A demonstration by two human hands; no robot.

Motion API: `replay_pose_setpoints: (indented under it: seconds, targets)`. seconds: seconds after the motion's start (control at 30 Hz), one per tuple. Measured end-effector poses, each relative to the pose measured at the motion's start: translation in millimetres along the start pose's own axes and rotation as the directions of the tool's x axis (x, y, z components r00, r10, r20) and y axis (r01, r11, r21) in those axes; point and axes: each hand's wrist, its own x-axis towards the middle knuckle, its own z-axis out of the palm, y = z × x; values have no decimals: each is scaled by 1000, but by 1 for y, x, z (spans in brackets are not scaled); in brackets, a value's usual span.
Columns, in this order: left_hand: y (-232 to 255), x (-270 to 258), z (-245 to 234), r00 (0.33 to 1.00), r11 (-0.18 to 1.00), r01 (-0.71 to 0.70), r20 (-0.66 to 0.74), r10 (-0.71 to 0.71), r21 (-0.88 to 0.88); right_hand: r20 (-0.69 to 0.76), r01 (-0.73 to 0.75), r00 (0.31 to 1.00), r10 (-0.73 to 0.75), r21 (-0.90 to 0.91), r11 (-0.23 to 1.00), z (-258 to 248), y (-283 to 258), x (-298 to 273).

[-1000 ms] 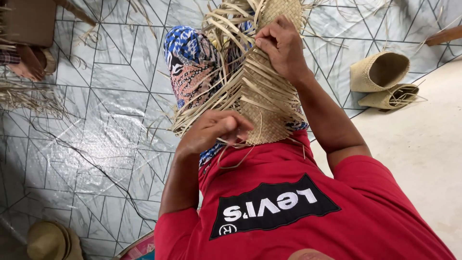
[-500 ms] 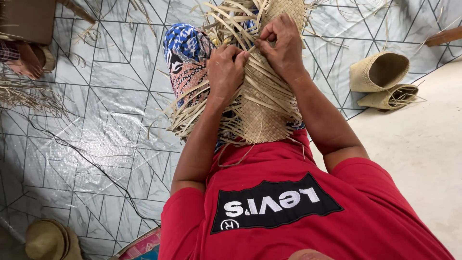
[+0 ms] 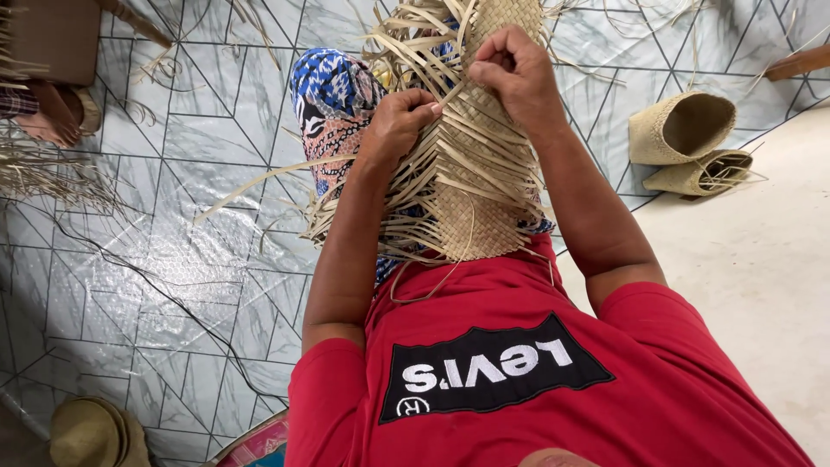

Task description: Weaving thin strips of dried plant material together to create a structured object like a basket or hat.

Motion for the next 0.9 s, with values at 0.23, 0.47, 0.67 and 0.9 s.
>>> replay_pose_setpoints:
  seconds: [0.23,0.47,0.67,0.9]
  targets:
    - [-2,0,2,988,959,-78,107,111,-274,-41,24,999,-29,-97,995,-13,11,1]
    - [-9,14,-1,981,979,-185,33,189,-91,-298,-132,945,139,44,990,-46,56,36]
    - [-1,15,0,961,947,-258,-45,271,189,-331,126,943,34,450,884,-60,51,27]
    - [-1,11,5,902,832,-359,-73,426,424,-379,100,925,-44,129,987,-51,29,22]
